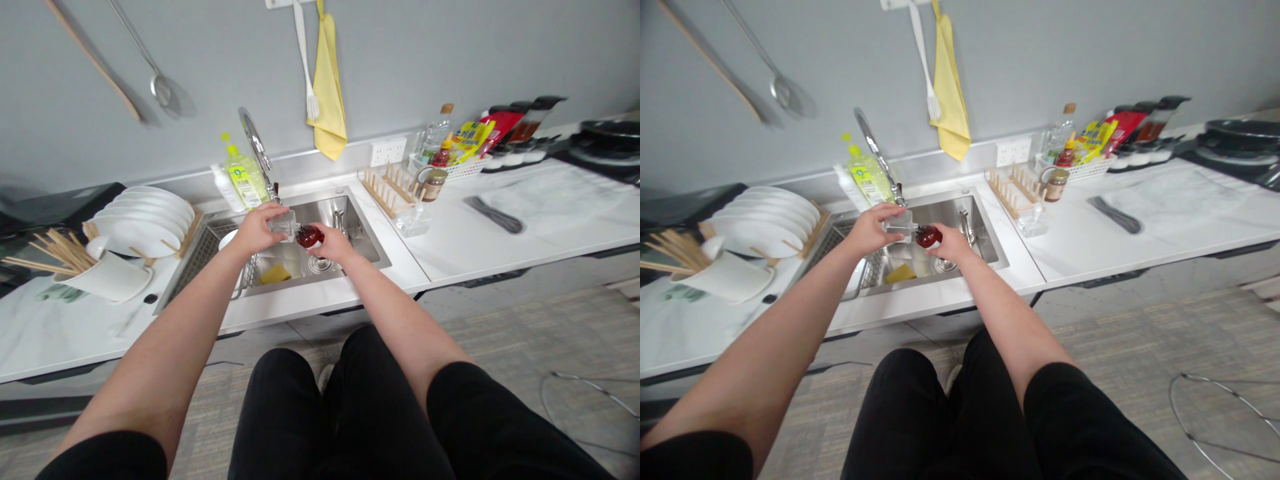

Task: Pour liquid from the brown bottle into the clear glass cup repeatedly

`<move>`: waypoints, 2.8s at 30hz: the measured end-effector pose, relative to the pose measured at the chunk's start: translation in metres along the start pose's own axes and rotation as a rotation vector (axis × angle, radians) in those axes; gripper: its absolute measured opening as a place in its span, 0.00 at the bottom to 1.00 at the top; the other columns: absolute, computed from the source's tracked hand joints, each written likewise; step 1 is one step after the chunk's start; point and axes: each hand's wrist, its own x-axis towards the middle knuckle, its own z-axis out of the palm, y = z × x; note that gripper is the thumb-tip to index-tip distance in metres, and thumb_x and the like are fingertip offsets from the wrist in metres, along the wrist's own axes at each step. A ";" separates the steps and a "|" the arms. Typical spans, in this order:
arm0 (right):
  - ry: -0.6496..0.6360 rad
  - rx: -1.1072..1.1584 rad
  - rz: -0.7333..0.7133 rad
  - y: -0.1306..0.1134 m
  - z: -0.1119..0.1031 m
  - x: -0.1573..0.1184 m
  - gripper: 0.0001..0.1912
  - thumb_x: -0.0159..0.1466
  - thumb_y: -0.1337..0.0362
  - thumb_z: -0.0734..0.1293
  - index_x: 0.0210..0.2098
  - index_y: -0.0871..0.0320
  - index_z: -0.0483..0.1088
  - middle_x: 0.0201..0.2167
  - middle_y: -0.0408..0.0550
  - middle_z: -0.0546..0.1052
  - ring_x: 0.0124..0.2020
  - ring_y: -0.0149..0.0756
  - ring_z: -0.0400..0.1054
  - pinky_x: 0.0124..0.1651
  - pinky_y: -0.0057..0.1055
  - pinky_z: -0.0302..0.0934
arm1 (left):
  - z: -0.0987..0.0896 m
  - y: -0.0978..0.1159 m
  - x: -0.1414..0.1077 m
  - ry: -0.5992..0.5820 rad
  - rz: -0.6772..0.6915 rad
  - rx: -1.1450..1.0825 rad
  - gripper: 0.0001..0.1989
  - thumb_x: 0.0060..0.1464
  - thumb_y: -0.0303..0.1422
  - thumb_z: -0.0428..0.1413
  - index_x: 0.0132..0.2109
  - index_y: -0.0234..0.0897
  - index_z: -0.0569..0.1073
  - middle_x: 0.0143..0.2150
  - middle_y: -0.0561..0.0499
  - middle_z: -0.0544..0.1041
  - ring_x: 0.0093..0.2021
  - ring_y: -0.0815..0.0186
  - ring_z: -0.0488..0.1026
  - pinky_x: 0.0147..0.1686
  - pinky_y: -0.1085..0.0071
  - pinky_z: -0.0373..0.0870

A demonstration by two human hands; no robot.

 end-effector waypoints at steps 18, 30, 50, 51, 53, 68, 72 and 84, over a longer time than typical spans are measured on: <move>0.000 0.018 -0.011 -0.001 -0.001 0.001 0.46 0.52 0.58 0.89 0.68 0.48 0.77 0.58 0.47 0.87 0.56 0.50 0.84 0.62 0.45 0.76 | -0.005 0.004 0.002 -0.030 0.021 0.042 0.36 0.46 0.46 0.74 0.63 0.41 0.85 0.61 0.41 0.80 0.56 0.47 0.80 0.63 0.46 0.79; -0.003 0.013 -0.014 -0.004 -0.002 0.001 0.46 0.52 0.58 0.89 0.68 0.47 0.77 0.60 0.47 0.86 0.59 0.52 0.83 0.64 0.47 0.75 | -0.007 0.002 0.004 -0.036 0.019 0.045 0.37 0.46 0.46 0.75 0.63 0.42 0.86 0.61 0.42 0.80 0.56 0.49 0.81 0.64 0.48 0.80; -0.008 0.014 -0.001 -0.008 -0.005 0.000 0.45 0.52 0.58 0.89 0.67 0.46 0.77 0.60 0.47 0.87 0.59 0.53 0.83 0.65 0.48 0.76 | -0.010 0.000 0.010 -0.072 0.022 0.054 0.37 0.45 0.48 0.76 0.63 0.43 0.86 0.61 0.42 0.80 0.55 0.47 0.81 0.64 0.47 0.80; -0.007 0.018 -0.001 -0.008 -0.005 0.000 0.45 0.52 0.58 0.89 0.67 0.47 0.77 0.60 0.47 0.87 0.59 0.53 0.83 0.64 0.47 0.76 | -0.010 0.000 0.010 -0.077 0.023 0.055 0.37 0.46 0.48 0.75 0.63 0.43 0.86 0.61 0.42 0.80 0.55 0.47 0.81 0.64 0.47 0.80; -0.003 0.026 -0.010 -0.008 -0.005 0.000 0.46 0.52 0.58 0.89 0.68 0.47 0.77 0.60 0.47 0.86 0.59 0.52 0.83 0.64 0.47 0.75 | -0.011 0.001 0.012 -0.085 0.028 0.060 0.37 0.46 0.47 0.75 0.64 0.42 0.86 0.62 0.41 0.80 0.57 0.47 0.81 0.66 0.46 0.79; -0.001 0.077 0.003 -0.004 -0.004 0.000 0.46 0.52 0.58 0.88 0.68 0.46 0.77 0.59 0.46 0.86 0.59 0.51 0.83 0.66 0.47 0.75 | -0.016 0.008 0.022 -0.125 0.062 0.114 0.38 0.46 0.48 0.75 0.65 0.41 0.86 0.62 0.41 0.82 0.62 0.42 0.80 0.70 0.45 0.75; 0.001 0.080 -0.004 -0.004 -0.003 0.000 0.46 0.52 0.58 0.89 0.68 0.46 0.77 0.60 0.46 0.86 0.59 0.51 0.83 0.66 0.46 0.75 | -0.017 0.010 0.023 -0.139 0.063 0.134 0.39 0.46 0.48 0.74 0.65 0.41 0.85 0.62 0.40 0.82 0.62 0.43 0.80 0.70 0.45 0.75; 0.014 0.128 0.004 -0.001 0.000 0.000 0.46 0.52 0.59 0.89 0.68 0.48 0.77 0.57 0.47 0.87 0.56 0.50 0.84 0.63 0.46 0.75 | -0.020 0.015 0.028 -0.164 0.045 0.133 0.41 0.46 0.53 0.74 0.65 0.41 0.86 0.63 0.39 0.82 0.63 0.42 0.80 0.70 0.46 0.74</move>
